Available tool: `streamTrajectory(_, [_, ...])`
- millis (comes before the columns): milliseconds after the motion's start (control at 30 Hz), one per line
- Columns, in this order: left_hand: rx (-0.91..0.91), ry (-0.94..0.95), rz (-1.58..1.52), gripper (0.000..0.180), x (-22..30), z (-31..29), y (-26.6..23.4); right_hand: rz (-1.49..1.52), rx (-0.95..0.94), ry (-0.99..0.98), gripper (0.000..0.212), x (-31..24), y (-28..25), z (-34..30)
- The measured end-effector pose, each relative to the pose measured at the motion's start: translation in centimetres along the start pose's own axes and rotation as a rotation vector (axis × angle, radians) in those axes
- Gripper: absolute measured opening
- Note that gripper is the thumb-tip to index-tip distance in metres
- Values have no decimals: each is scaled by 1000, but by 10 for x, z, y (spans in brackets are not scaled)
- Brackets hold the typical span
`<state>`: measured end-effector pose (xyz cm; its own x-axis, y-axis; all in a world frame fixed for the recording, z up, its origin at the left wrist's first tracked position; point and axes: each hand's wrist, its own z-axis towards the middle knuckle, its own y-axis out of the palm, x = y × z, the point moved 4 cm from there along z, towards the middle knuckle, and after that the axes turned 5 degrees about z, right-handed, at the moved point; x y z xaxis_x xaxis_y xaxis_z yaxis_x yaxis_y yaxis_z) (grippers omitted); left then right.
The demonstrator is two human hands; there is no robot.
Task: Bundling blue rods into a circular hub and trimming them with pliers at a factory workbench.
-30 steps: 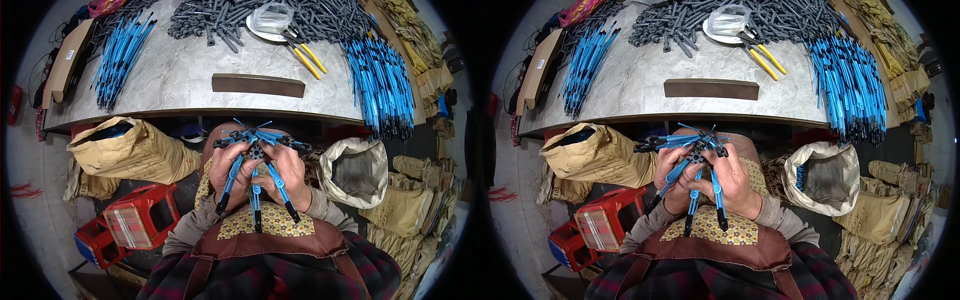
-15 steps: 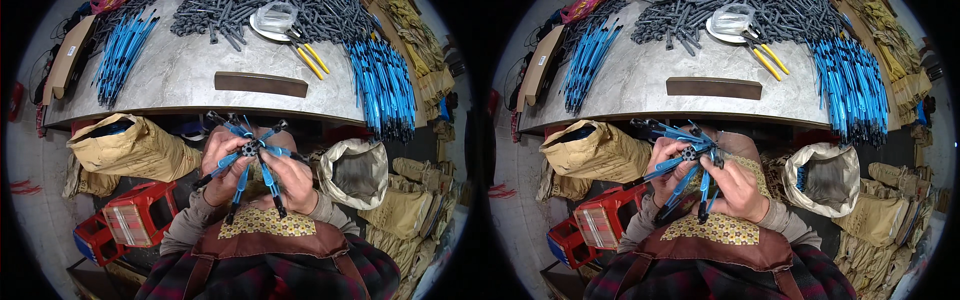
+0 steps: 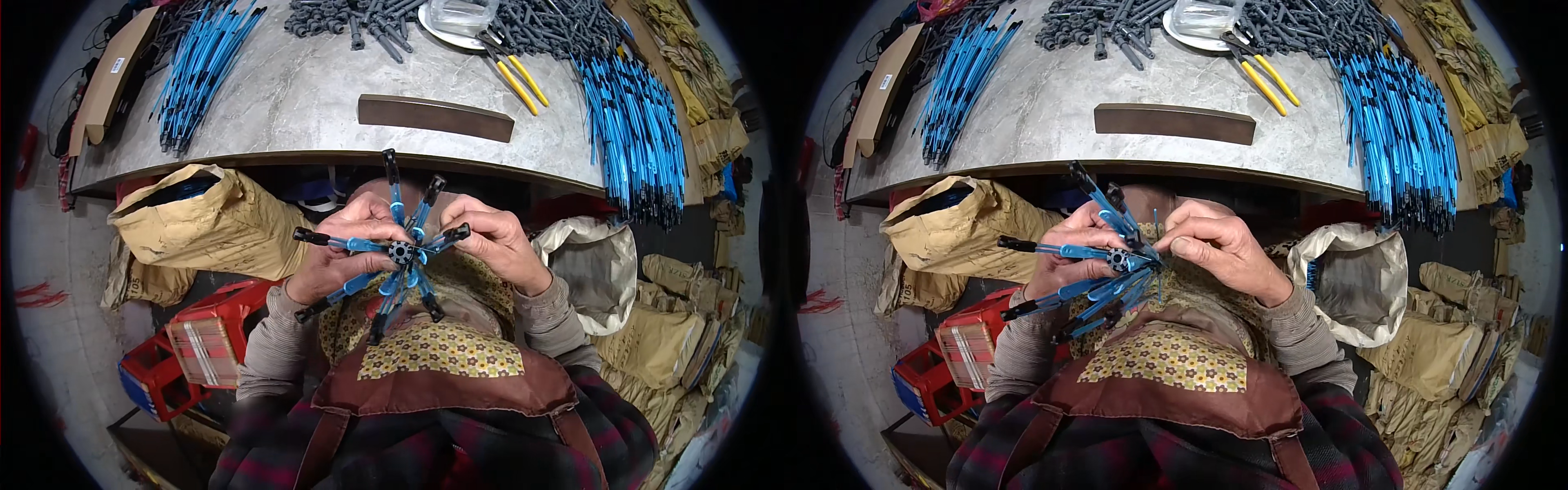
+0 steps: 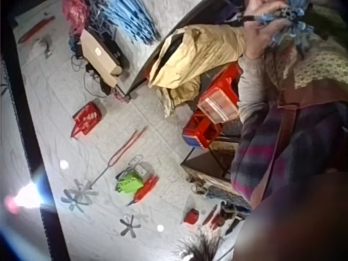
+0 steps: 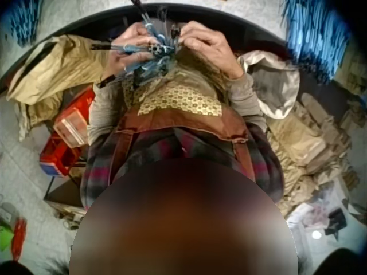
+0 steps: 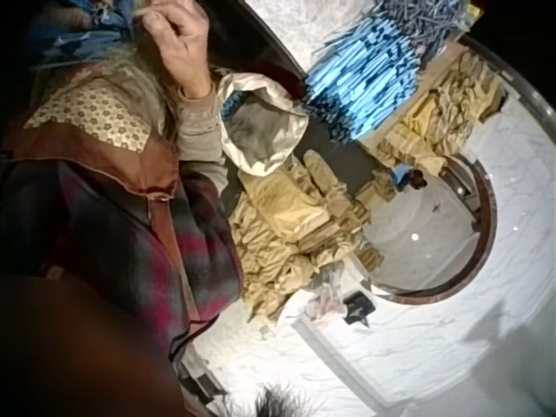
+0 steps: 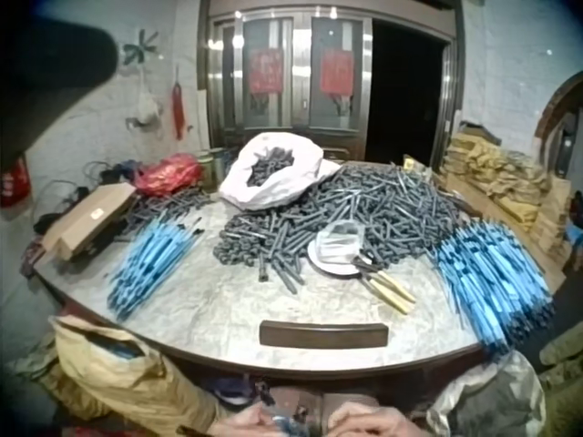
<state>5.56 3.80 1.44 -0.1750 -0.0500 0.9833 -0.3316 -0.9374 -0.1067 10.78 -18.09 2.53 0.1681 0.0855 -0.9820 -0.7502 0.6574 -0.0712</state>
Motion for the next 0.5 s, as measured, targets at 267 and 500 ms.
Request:
streamTrajectory(267, [-73,73,-7,34,7,-2,0,364,7,171,15,15,20,-5])
streamTrajectory(500, [-138,76,1,36,-3,2,3,-194,-22,-223,20,8,22,-5])
